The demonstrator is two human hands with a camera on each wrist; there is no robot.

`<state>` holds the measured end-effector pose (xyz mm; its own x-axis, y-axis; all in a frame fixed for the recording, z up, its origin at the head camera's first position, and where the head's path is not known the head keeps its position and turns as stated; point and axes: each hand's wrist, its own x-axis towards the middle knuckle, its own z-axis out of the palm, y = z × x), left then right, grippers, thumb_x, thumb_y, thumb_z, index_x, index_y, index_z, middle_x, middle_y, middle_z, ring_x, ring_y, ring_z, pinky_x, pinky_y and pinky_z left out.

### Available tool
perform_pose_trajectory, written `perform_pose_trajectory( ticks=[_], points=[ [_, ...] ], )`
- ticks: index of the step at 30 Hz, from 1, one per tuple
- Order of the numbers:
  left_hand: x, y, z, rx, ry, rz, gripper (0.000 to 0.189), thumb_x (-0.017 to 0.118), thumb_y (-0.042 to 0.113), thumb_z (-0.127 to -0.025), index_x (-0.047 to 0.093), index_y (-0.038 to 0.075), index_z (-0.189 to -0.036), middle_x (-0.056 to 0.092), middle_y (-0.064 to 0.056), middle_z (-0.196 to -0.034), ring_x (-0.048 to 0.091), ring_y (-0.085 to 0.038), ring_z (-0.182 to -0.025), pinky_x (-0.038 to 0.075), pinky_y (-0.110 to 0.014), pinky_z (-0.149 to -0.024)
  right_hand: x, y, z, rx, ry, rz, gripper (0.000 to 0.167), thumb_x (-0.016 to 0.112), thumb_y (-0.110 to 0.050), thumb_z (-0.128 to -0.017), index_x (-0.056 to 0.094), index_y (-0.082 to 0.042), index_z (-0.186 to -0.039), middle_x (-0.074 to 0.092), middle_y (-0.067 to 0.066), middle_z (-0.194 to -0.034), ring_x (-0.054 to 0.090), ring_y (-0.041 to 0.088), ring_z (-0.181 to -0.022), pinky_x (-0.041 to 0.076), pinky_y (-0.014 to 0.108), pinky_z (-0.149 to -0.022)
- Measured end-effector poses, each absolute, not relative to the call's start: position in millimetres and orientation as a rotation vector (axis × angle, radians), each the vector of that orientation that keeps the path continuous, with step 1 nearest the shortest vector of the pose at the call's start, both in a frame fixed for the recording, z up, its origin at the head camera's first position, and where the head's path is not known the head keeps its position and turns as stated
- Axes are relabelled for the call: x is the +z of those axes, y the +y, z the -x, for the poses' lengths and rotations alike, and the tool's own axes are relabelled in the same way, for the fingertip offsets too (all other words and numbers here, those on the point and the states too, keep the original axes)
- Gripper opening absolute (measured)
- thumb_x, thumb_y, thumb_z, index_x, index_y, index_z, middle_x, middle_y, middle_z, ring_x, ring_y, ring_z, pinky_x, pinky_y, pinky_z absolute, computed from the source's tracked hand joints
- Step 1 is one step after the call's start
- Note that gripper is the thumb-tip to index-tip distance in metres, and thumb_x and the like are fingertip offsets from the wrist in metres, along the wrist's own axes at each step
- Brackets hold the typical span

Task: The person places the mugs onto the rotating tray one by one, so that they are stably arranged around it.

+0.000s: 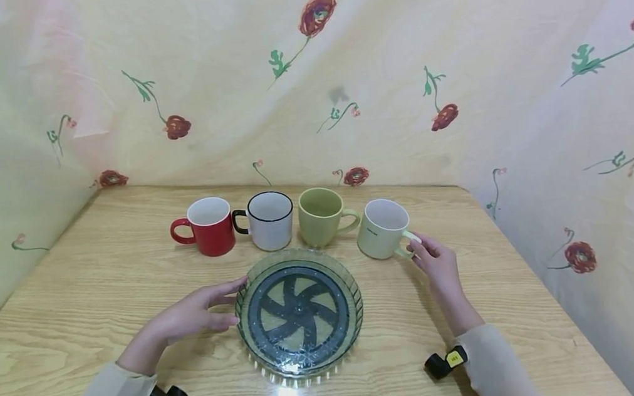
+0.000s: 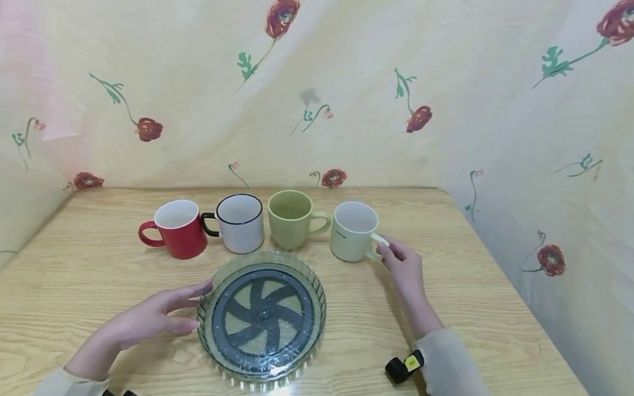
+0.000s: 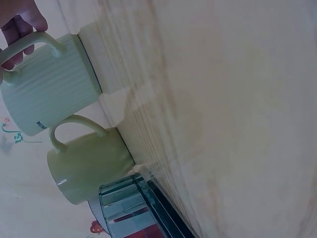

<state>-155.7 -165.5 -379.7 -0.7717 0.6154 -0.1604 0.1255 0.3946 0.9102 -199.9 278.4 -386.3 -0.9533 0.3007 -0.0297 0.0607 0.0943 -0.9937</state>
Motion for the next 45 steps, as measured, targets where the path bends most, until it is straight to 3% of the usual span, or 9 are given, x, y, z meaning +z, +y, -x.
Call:
perform_pose_trajectory(
  ticks=[8, 19, 30, 37, 41, 45],
  points=[
    [-378.4, -165.9, 155.8, 1.349, 2.19, -0.634, 0.072, 0.064, 0.018, -0.092, 0.026, 0.003, -0.152, 0.026, -0.029, -0.155, 0.038, -0.051, -0.135, 0.051, -0.05, -0.098, -389.6, 279.1, 198.7, 1.993, -2.216, 0.311, 0.048, 0.055, -0.023, -0.099, 0.048, 0.004, -0.138, 0.071, -0.022, -0.094, 0.063, -0.003, -0.104, 0.051, 0.016, -0.094],
    [-377.2, -165.1, 156.7, 1.352, 2.186, -0.63, 0.073, 0.064, 0.017, -0.092, 0.026, 0.004, -0.152, 0.025, -0.028, -0.156, 0.038, -0.051, -0.136, 0.051, -0.05, -0.098, -385.8, 276.1, 196.1, 1.961, -2.206, 0.293, 0.046, 0.057, -0.019, -0.098, 0.05, 0.01, -0.133, 0.072, -0.023, -0.095, 0.062, -0.011, -0.097, 0.053, 0.015, -0.087],
    [-377.4, -164.6, 155.1, 1.353, 2.186, -0.618, 0.073, 0.064, 0.017, -0.092, 0.026, 0.003, -0.152, 0.026, -0.029, -0.155, 0.037, -0.051, -0.135, 0.051, -0.05, -0.098, -382.2, 275.3, 193.3, 1.938, -2.228, 0.396, 0.036, 0.058, -0.016, -0.097, 0.057, 0.003, -0.128, 0.072, -0.009, -0.112, 0.063, -0.002, -0.108, 0.054, 0.016, -0.088],
    [-379.8, -165.1, 155.5, 1.357, 2.196, -0.636, 0.073, 0.064, 0.017, -0.092, 0.026, 0.003, -0.152, 0.026, -0.03, -0.155, 0.038, -0.051, -0.135, 0.05, -0.05, -0.099, -380.7, 274.1, 189.9, 1.971, -2.197, 0.375, 0.022, 0.061, -0.02, -0.096, 0.069, -0.008, -0.112, 0.072, -0.022, -0.096, 0.063, -0.009, -0.097, 0.055, 0.017, -0.086],
    [-381.6, -165.6, 155.8, 1.363, 2.205, -0.671, 0.072, 0.063, 0.016, -0.092, 0.026, 0.001, -0.152, 0.026, -0.031, -0.154, 0.038, -0.052, -0.134, 0.05, -0.051, -0.099, -379.4, 272.5, 187.9, 1.951, -2.213, 0.353, 0.035, 0.06, -0.023, -0.096, 0.064, 0.002, -0.12, 0.071, -0.024, -0.088, 0.064, -0.009, -0.094, 0.055, 0.015, -0.083],
    [-382.3, -166.0, 155.8, 1.363, 2.214, -0.686, 0.072, 0.063, 0.016, -0.093, 0.026, 0.0, -0.151, 0.026, -0.031, -0.154, 0.038, -0.053, -0.134, 0.049, -0.052, -0.1, -375.8, 271.1, 185.6, 1.905, -2.245, 0.335, 0.046, 0.06, -0.027, -0.096, 0.057, 0.008, -0.127, 0.072, -0.023, -0.092, 0.063, -0.01, -0.095, 0.055, 0.014, -0.083]
  ],
)
